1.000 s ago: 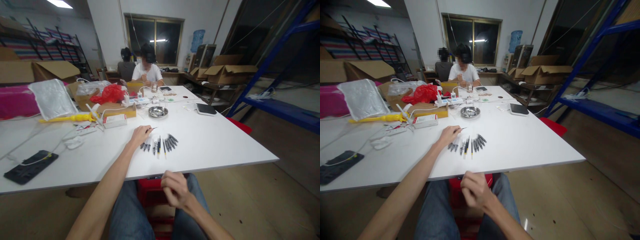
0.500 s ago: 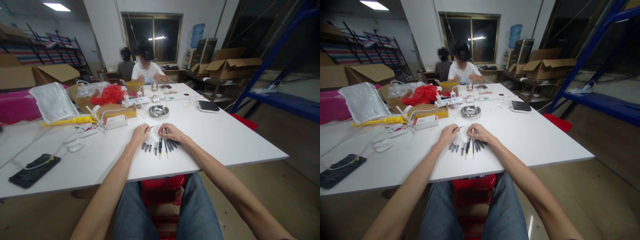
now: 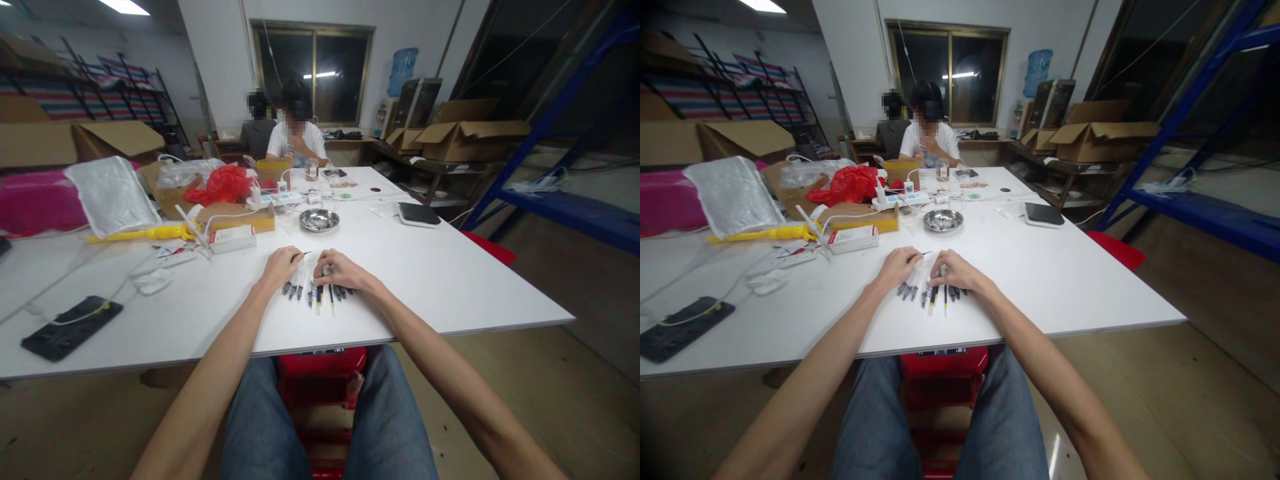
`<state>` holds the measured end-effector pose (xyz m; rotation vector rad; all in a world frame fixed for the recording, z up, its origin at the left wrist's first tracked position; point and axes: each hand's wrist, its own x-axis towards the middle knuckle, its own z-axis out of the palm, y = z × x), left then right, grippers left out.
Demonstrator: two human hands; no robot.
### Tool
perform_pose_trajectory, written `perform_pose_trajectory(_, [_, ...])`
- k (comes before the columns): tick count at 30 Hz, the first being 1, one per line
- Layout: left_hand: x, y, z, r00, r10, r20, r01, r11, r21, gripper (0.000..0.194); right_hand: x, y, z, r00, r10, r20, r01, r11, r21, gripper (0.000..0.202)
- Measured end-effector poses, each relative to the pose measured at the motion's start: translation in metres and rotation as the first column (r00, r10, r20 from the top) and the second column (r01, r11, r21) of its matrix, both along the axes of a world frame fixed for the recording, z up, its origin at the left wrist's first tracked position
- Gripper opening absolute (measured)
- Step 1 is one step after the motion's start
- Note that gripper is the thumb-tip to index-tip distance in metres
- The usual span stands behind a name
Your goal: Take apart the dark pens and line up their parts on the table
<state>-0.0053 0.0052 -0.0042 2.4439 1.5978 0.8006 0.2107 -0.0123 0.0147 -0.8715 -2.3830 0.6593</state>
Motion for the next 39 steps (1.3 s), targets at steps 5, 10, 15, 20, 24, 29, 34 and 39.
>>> perform_pose_trajectory(5, [0.000,0.000,0.000,1.000,-0.004,-0.005,0.004,1.000,-0.004,0.030,-0.002,-0.001,0.001,1.000,0.012,0.002,-0.012,1.000,0.002,0.012])
perform_pose_trajectory(10, [0.001,0.000,0.000,1.000,-0.005,-0.008,0.005,1.000,-0.003,0.029,-0.003,0.000,0.000,1.000,0.018,-0.010,-0.018,1.000,-0.002,0.008])
perform_pose_trajectory(15, [0.001,0.001,0.000,1.000,0.002,-0.011,-0.002,1.000,-0.013,0.029,-0.003,0.001,-0.004,0.998,0.008,-0.066,-0.010,1.000,-0.022,0.012])
perform_pose_trajectory(20, [0.001,-0.001,0.002,1.000,-0.022,0.001,0.022,1.000,0.000,0.028,-0.001,0.008,-0.004,0.961,-0.054,-0.270,0.006,0.985,-0.172,0.020])
perform_pose_trajectory(24, [0.004,-0.002,0.004,0.997,-0.070,0.033,0.070,0.998,-0.003,0.026,0.002,0.017,-0.006,0.822,-0.277,-0.498,0.170,0.953,-0.250,0.027])
perform_pose_trajectory(29, [0.007,-0.005,0.008,0.990,-0.108,0.088,0.108,0.994,0.003,0.022,0.000,0.020,-0.012,0.683,-0.427,-0.592,0.253,0.899,-0.357,0.031])
perform_pose_trajectory(34, [0.008,-0.006,0.008,0.983,-0.143,0.117,0.140,0.990,0.034,0.023,-0.004,0.016,-0.014,0.672,-0.454,-0.585,0.207,0.873,-0.441,0.028])
perform_pose_trajectory(39, [0.010,-0.007,0.008,0.980,-0.154,0.124,0.150,0.988,0.041,0.023,-0.006,0.014,-0.011,0.713,-0.399,-0.576,0.179,0.898,-0.402,0.032])
